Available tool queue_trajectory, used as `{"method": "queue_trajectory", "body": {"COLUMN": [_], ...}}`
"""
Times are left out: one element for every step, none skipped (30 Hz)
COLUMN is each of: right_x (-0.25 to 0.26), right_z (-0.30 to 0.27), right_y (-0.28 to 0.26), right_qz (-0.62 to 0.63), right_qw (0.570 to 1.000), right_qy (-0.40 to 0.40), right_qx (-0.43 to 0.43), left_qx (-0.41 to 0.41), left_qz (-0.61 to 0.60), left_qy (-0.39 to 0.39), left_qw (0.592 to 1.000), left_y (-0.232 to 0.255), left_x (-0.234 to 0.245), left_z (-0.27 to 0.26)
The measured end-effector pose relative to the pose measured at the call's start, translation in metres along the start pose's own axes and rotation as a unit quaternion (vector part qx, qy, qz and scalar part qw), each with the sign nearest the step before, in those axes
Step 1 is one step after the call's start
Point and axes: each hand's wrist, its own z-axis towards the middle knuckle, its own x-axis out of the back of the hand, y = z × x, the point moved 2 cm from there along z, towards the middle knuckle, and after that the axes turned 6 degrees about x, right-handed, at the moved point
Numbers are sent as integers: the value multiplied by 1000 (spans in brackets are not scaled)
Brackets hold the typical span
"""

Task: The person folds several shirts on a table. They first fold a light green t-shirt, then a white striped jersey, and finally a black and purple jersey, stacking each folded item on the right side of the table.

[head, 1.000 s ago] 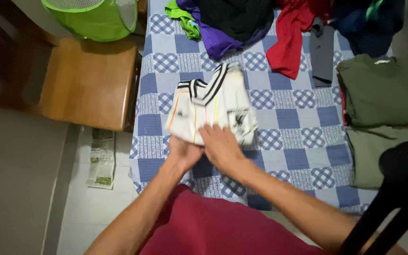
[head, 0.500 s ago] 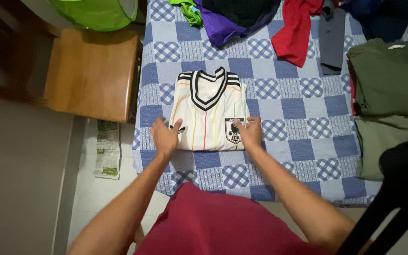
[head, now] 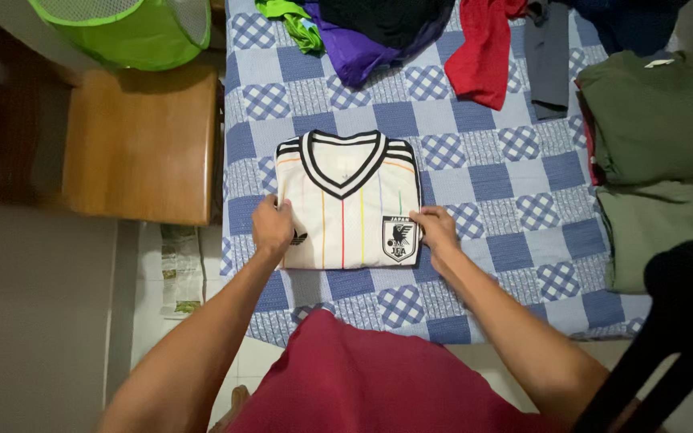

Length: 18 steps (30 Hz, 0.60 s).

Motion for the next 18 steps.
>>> {"method": "queue_trajectory", "body": {"right_x": [1,0,-1,-3,-7,-11,-14,-18,-23,-27,-29,-31,-31,-29,-28,-27,-25,-21], "right_z": [-1,2,8,14,23,33,41,49,58,67,76,85,91,97,102,105,107,107], "right_y": [-1,-5,-9,-14,-19,-24,-26,-27,-28,-28,-27,-25,-21,-17,-13,-10,-6,-3], "right_qz": [4,0,-5,-11,-21,-31,-42,-49,-57,-65,-49,-34,-18,4,25,46,60,73], "right_qw": [1000,1000,1000,999,999,998,997,996,995,993,994,995,996,996,995,993,991,989], "right_qy": [0,-9,-19,-28,-40,-52,-64,-73,-84,-94,-92,-91,-89,-76,-65,-53,-46,-40], "right_qx": [-31,-25,-20,-15,-18,-21,-26,-15,-3,9,-1,-11,-22,-48,-72,-96,-109,-122], "left_qx": [-7,-14,-20,-12,-8,-4,-8,-12,-16,16,48,80,81,83,85,71,59,47], "left_qz": [-23,-46,-69,-76,-82,-88,-102,-117,-133,-167,-198,-229,-249,-270,-291,-279,-267,-255], "left_qy": [2,5,6,4,2,0,1,1,3,-20,-44,-67,-84,-100,-116,-108,-99,-91], "left_qw": [1000,999,997,997,997,996,995,993,991,986,978,968,961,954,946,951,957,961], "left_y": [-1,-1,-2,-3,0,4,6,9,10,9,6,3,0,-3,-4,-5,-6,-8], "left_x": [-1,-3,-6,-10,-14,-18,-23,-28,-32,-37,-41,-46,-49,-51,-53,-53,-52,-51], "left_z": [3,8,13,20,30,42,53,65,77,88,97,104,110,114,118,121,121,120]}}
